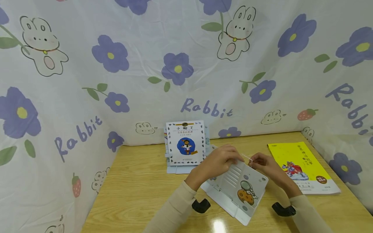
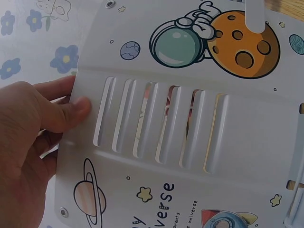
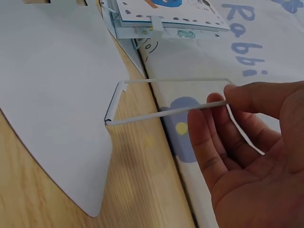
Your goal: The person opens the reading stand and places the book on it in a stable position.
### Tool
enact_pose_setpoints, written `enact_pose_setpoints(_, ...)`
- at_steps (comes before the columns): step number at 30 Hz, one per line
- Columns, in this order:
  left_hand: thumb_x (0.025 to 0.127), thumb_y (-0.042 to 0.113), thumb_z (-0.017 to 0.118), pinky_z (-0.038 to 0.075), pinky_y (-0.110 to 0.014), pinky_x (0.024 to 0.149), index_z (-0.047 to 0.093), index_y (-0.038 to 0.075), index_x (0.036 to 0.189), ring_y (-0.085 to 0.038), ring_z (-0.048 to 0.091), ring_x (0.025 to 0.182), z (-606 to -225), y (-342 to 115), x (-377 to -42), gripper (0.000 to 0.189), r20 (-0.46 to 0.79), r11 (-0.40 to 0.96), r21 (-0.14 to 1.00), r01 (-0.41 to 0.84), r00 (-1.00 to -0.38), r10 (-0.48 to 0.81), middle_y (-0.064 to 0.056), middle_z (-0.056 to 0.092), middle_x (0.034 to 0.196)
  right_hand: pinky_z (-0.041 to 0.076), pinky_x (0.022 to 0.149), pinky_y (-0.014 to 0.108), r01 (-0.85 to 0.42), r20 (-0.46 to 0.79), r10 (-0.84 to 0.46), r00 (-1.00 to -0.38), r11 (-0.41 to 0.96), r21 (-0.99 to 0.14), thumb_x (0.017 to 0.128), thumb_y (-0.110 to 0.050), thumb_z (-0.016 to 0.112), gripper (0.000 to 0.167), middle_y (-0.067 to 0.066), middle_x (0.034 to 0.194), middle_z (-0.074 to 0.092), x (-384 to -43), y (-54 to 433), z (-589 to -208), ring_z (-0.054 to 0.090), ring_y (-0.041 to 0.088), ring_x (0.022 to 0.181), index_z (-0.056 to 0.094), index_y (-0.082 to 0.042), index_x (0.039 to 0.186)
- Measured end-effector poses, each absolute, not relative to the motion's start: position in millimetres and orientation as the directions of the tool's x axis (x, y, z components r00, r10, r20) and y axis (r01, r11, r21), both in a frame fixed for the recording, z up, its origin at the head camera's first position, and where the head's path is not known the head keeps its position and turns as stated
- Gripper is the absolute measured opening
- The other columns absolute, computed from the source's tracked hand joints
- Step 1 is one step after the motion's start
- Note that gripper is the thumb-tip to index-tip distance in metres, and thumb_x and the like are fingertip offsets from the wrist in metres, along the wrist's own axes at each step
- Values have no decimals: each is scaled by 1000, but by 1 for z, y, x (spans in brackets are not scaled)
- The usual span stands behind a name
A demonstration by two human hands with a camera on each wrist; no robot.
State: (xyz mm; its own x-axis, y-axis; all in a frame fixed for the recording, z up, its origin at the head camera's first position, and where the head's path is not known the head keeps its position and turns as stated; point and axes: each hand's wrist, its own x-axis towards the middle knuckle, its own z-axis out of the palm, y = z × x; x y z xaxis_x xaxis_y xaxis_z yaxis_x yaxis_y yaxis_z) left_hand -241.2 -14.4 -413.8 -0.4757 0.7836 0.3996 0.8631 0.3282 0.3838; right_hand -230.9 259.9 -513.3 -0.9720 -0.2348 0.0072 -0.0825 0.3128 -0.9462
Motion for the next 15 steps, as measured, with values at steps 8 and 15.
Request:
enact_pose_setpoints(8,100,-9,63,50,-14,93,82,12,109,-12,66,106,-416,-19,-244,30,414,281,412,866,-454,789,1,76,108,63,75,34,-152,36,-360,-932,300,-942,103,-14,70,20,10,109,74,-219,255,-516,74,19,88,67,-1,118)
enact_pose_setpoints(15,96,-14,63,49,-15,87,83,11,104,-10,62,99,-414,-25,-243,32,418,241,437,866,-434,798,0,76,105,63,82,32,-217,75,-504,-861,231,-948,104,-11,67,13,2,110,76,-216,248,-519,74,18,92,71,-2,114)
